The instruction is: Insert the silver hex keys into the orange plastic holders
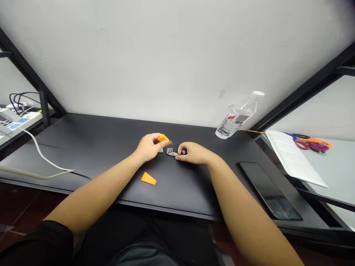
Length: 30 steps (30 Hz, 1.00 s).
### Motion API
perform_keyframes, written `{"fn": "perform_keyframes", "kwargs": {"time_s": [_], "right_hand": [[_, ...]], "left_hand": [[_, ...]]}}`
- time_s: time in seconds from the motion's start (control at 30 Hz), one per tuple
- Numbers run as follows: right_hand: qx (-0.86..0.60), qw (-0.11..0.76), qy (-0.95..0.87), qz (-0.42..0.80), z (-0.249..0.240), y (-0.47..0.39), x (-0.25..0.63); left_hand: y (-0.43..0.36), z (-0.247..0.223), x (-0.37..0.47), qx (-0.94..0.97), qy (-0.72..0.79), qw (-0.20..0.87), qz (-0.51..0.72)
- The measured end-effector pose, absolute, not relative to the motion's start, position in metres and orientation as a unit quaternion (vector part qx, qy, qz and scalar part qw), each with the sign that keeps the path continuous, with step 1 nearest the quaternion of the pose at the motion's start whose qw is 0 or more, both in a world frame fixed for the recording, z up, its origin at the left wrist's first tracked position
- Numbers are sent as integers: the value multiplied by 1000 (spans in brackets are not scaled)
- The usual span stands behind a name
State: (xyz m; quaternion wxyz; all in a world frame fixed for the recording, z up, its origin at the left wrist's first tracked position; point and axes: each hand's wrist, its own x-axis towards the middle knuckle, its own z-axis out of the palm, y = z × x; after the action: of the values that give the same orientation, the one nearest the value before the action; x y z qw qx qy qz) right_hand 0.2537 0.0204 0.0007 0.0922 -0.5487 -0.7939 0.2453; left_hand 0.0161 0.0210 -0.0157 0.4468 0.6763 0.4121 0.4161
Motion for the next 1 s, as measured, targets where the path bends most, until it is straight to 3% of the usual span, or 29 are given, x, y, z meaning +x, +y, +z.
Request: {"fn": "perform_keyframes", "kwargs": {"time_s": [0.27, 0.4, 0.57, 1.0], "right_hand": [[-478, 160, -839, 204, 11, 14, 253], [-482, 336, -786, 192, 12, 14, 252], [-408, 521, -688, 298, 10, 9, 239], [-385, 521, -686, 332, 10, 2, 228]], "left_hand": [[22, -15, 17, 667, 385, 471, 430], [22, -15, 18, 661, 378, 473, 444], [21, -14, 19, 664, 378, 473, 439], [19, -14, 20, 677, 356, 460, 451]]}}
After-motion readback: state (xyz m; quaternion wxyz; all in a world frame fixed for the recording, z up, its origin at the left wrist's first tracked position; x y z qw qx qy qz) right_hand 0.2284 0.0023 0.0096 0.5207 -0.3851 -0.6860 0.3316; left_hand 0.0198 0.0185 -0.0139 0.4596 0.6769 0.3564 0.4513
